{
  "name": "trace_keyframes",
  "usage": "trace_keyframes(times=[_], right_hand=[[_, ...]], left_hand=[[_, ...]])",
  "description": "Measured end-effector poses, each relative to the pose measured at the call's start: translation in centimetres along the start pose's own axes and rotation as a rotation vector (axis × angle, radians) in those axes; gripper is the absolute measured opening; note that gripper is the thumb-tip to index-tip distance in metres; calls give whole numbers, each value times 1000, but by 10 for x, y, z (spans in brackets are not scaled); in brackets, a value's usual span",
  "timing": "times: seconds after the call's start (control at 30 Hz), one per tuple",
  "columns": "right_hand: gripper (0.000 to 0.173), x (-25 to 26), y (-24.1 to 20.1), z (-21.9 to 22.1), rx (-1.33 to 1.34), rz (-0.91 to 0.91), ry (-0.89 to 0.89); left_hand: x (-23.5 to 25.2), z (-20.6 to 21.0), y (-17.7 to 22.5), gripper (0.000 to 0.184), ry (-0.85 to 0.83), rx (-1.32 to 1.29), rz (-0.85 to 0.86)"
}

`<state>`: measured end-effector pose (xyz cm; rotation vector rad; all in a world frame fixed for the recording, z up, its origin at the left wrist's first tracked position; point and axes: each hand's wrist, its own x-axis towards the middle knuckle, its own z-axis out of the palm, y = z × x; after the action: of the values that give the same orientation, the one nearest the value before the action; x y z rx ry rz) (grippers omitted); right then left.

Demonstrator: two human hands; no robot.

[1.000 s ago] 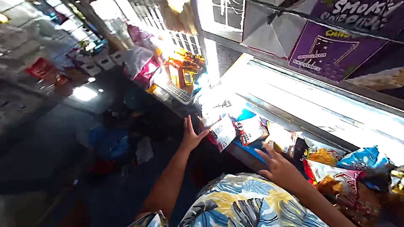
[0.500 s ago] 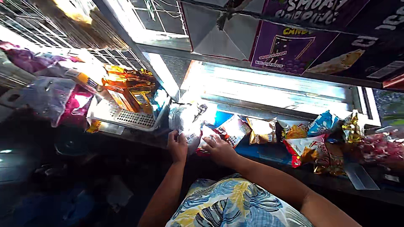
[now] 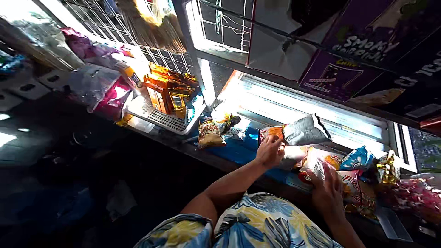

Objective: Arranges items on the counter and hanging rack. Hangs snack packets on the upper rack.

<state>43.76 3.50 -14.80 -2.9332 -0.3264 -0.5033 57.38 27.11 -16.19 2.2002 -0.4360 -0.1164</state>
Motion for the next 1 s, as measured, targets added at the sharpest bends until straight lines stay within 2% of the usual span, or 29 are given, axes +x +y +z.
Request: trace_keyframes(times=[0.07, 0.1, 0.13, 0.2, 0.27, 0.3, 0.37, 0.43, 0.5, 0.53, 0.57, 0.67, 0.73, 0.8, 0.87, 0.93, 0.97, 1.0], right_hand=[[68, -11, 14, 5, -58, 155, -289], [76, -14, 19, 7, -68, 190, -371], [78, -17, 21, 6, -57, 189, -375], [73, -25, 22, 1, -24, 142, -272], [66, -30, 19, -3, 3, 121, -170], [64, -32, 17, -4, 16, 119, -148], [62, -33, 10, -4, 60, 107, -147], [59, -31, 2, 0, 88, 86, -172], [58, -26, -7, 6, 89, 68, -210], [58, -22, -11, 11, 81, 44, -207], [57, -19, -15, 17, 80, 11, -195], [55, -10, -27, 27, 89, -63, -175], [54, -12, -26, 26, 80, -58, -191], [53, -18, -20, 23, 84, -27, -197], [51, -23, -18, 19, 100, 3, -199], [49, -27, -19, 19, 111, 24, -186], [48, -30, -21, 19, 119, 38, -171], [47, -34, -23, 17, 127, 60, -161]], left_hand=[[5, 16, -6, 61, -263, 119, -106], [2, 17, -9, 68, -281, 121, -123], [-5, 14, -11, 71, -225, 105, -114], [-23, 0, -23, 67, 9, 123, -59], [-40, -18, -55, 67, 241, 291, -57], [-47, -31, -73, 68, 304, 371, -105], [-56, -63, -106, 80, 297, 474, -286], [-54, -82, -138, 94, 219, 561, -452], [-41, -88, -161, 104, 79, 651, -545], [-32, -90, -164, 105, 24, 676, -573], [-25, -94, -163, 99, 15, 692, -585], [-13, -107, -151, 56, 5, 739, -579], [-5, -112, -150, 42, -65, 802, -532], [-2, -114, -149, 40, -131, 880, -439], [-11, -119, -148, 39, -63, 898, -295], [-25, -123, -167, 55, -11, 891, -204], [-31, -125, -178, 68, -39, 916, -199], [-34, -125, -189, 72, -80, 965, -191]])
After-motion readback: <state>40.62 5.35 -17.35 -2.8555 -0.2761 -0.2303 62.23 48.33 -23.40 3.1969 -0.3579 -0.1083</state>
